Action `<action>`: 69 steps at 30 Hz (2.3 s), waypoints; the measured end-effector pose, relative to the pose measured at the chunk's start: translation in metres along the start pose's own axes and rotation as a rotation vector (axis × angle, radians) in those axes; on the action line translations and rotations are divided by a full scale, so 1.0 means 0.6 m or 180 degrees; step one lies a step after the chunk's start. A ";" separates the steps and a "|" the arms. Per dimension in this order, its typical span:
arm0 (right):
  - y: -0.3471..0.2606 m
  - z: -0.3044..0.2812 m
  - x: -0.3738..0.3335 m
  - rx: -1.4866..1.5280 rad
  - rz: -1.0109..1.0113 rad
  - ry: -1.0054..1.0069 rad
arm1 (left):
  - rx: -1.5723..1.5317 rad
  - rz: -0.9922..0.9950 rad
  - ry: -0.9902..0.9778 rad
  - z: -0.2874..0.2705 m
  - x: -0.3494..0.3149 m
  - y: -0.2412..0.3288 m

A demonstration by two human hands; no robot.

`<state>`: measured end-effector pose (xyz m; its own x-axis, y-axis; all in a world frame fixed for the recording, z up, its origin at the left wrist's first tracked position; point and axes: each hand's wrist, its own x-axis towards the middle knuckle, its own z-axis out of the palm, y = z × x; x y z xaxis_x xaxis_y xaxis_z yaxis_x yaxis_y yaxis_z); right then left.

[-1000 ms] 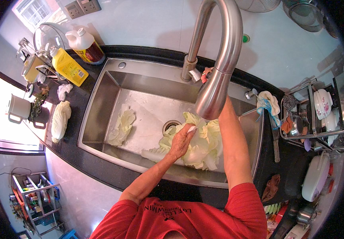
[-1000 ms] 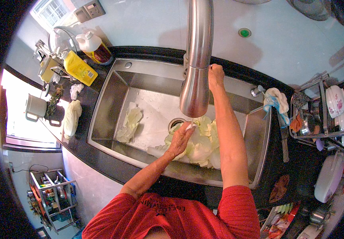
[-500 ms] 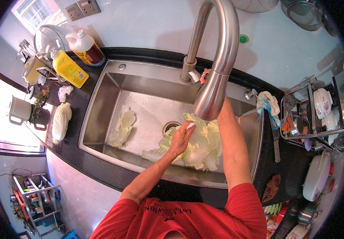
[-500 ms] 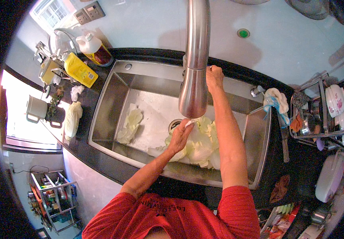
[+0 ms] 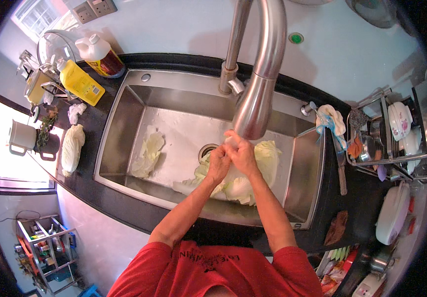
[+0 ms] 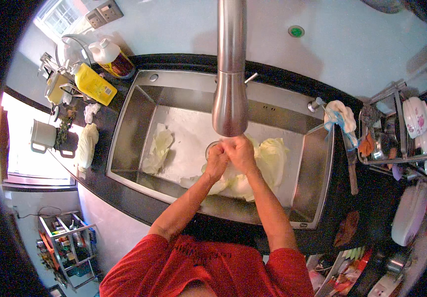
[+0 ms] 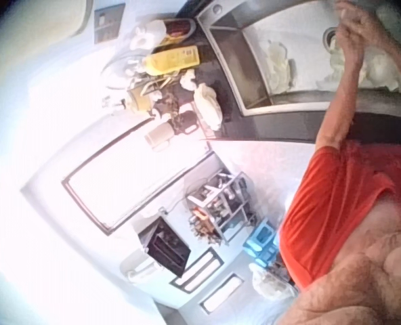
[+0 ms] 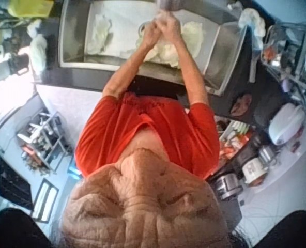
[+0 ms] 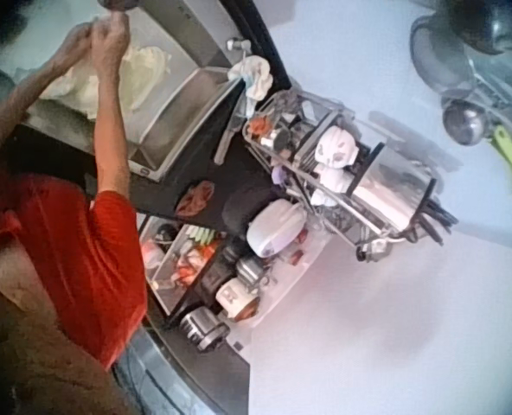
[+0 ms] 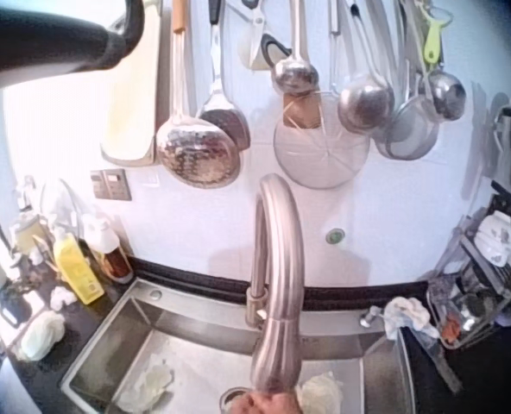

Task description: The person stands at a kitchen sink and removes outer leaves from a head of cabbage, placing them into the sink. They then rinse the cabbage leaves under running water from the faucet, handling them one by one and separating them into the sink basin.

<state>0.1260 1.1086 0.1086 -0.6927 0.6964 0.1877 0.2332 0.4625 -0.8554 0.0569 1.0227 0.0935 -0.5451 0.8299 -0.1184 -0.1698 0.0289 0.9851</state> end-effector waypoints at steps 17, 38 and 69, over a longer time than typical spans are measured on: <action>0.016 -0.048 0.007 0.1556 0.1001 -0.0415 | -0.1473 -0.1031 -0.0418 0.021 -0.013 0.043; -0.044 -0.038 0.002 0.2809 0.0637 0.0282 | 0.1186 0.0850 0.0184 -0.010 -0.003 0.015; -0.100 -0.039 0.017 -0.0388 0.0313 -0.0344 | -0.2143 -0.0581 -0.0280 0.002 -0.029 0.076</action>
<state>0.1208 1.1005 0.1730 -0.7304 0.6814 0.0476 0.3796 0.4629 -0.8010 0.0599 1.0103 0.1407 -0.3959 0.8875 -0.2358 -0.7390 -0.1556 0.6555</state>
